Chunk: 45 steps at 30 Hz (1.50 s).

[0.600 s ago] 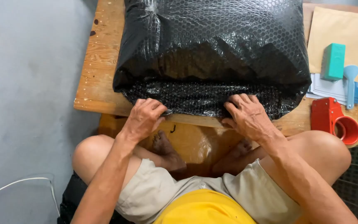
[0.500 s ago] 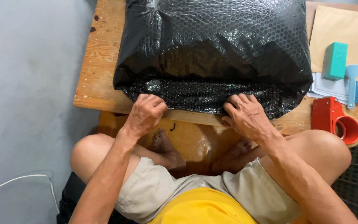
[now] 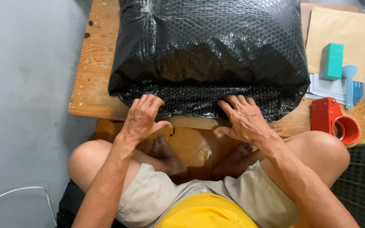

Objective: The person is sitting on the floor in front of a wooden table, sealing a large black bubble mailer. They repeatedly apply strips of clear packing tape to the edges and seams of the package, smoothing them down with their hands to ensure a secure closure.

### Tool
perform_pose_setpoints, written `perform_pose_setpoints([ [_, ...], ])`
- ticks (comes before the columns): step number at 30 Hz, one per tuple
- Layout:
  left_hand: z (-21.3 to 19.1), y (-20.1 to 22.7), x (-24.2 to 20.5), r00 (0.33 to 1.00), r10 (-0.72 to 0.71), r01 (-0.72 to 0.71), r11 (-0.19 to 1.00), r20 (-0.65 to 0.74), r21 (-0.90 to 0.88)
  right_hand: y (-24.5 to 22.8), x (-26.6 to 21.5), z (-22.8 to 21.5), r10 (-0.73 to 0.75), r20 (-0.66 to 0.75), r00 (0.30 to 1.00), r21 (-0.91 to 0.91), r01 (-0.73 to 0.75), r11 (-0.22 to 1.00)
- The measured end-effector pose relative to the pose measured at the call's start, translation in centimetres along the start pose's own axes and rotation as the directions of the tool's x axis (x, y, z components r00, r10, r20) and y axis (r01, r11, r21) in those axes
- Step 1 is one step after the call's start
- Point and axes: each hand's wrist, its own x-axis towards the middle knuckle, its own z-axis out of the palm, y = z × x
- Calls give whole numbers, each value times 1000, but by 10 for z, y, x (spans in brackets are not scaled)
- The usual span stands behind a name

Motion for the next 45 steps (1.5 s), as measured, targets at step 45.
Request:
perform_pose_setpoints([
  [45, 34, -6, 62, 840, -505, 504, 862, 200, 58, 89, 10, 69, 799, 61, 598, 505, -709, 492],
])
